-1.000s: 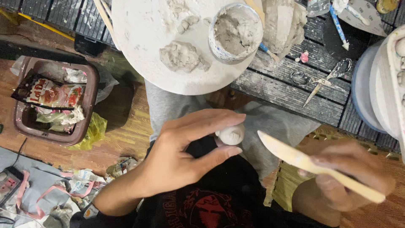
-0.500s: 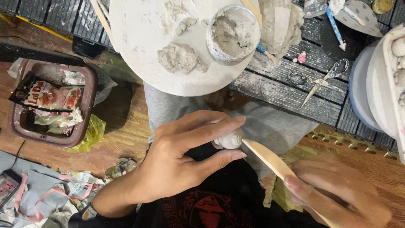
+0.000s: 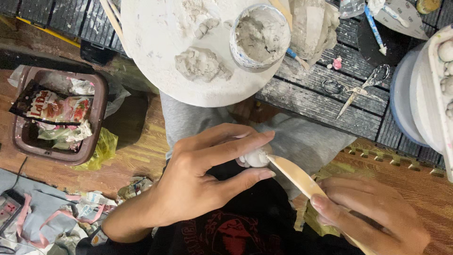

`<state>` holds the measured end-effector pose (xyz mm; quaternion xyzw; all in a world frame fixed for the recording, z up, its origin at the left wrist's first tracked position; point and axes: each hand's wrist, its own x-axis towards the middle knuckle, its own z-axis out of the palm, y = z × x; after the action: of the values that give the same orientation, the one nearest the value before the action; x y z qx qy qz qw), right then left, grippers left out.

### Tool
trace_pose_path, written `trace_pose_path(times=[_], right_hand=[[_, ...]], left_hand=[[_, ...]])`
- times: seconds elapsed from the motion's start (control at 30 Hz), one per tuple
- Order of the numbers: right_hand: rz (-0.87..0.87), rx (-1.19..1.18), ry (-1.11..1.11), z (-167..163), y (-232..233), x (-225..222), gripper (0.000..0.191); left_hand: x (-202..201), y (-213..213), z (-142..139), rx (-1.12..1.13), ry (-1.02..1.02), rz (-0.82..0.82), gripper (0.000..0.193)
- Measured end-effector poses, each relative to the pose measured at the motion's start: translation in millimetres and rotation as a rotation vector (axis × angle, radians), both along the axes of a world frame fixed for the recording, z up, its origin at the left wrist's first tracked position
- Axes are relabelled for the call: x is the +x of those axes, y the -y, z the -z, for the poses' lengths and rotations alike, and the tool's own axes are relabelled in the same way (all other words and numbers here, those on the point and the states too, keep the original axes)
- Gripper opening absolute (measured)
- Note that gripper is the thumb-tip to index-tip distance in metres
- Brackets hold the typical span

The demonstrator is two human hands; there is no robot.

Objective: The person shapes a small lump of grey clay using a wooden stick and a pair of scissors. They refine the surface and add details to the object while seated at a cluttered workbench.

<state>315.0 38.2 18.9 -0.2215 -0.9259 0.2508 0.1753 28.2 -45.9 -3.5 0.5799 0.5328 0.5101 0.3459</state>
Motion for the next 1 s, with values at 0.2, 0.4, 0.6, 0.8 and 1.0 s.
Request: trace_pose_path(times=[0.2, 0.4, 0.6, 0.8, 1.0], right_hand=[[-0.069, -0.009, 0.014, -1, 0, 1, 0.037], [-0.060, -0.007, -0.039, 0, 1, 2, 0.037], [-0.125, -0.018, -0.045, 14, -2, 28, 0.036], [-0.097, -0.080, -0.021, 3, -17, 14, 0.039], [0.183, -0.263, -0.280, -5, 7, -23, 0.020]], left_hand=[[0, 0, 0, -0.038, 0.008, 0.001, 0.049], [0, 0, 1, -0.016, 0.028, 0.004, 0.049], [0, 0, 0, -0.024, 0.000, 0.010, 0.049], [1, -2, 4, 0.052, 0.009, -0.049, 0.042], [9, -2, 10, 0.021, 0.144, -0.077, 0.041]])
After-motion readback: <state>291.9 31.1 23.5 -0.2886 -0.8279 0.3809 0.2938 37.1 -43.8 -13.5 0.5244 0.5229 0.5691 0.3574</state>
